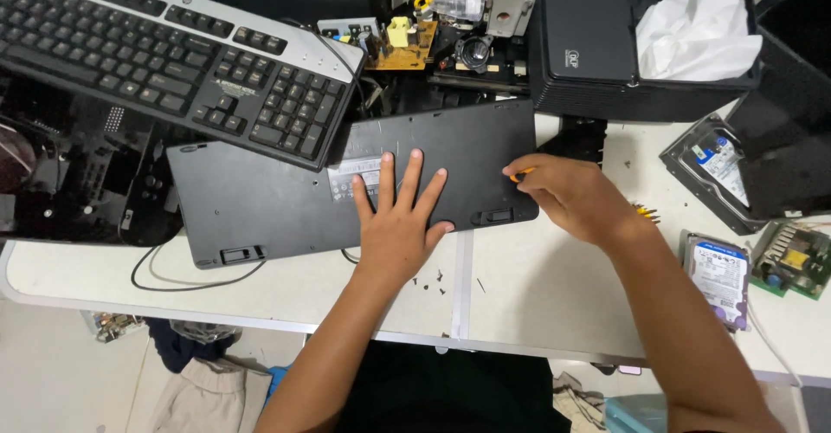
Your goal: Removing multiple internal screws from the back of a computer keyboard using a manual screwdriver.
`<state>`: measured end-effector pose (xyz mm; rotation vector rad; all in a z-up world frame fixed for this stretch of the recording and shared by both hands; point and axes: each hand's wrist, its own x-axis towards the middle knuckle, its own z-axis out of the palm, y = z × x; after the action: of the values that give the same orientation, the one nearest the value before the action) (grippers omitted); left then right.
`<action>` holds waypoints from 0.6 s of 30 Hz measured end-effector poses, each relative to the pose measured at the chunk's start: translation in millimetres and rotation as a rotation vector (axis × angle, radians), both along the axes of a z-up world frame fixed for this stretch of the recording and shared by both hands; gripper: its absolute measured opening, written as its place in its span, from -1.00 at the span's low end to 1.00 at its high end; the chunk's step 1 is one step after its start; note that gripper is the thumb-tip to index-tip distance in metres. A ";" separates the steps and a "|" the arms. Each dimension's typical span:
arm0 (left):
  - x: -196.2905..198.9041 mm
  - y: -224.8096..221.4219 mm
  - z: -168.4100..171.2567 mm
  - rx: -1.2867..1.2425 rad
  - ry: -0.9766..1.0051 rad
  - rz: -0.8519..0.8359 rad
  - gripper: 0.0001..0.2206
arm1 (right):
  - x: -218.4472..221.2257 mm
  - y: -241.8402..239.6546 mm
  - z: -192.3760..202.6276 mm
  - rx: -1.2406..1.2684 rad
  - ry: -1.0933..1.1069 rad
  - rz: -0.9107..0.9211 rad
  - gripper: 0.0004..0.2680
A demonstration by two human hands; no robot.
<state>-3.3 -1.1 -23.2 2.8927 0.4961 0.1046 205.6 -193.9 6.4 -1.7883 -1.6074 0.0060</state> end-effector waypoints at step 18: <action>0.2 0.6 2.3 -0.034 -0.019 -0.009 -0.34 | -19.5 3.5 -13.4 0.327 0.280 -0.106 -0.78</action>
<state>-3.0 -0.4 -20.9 2.8583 0.4764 0.1210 186.1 -190.4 -7.0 -1.5399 -1.2354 -0.0511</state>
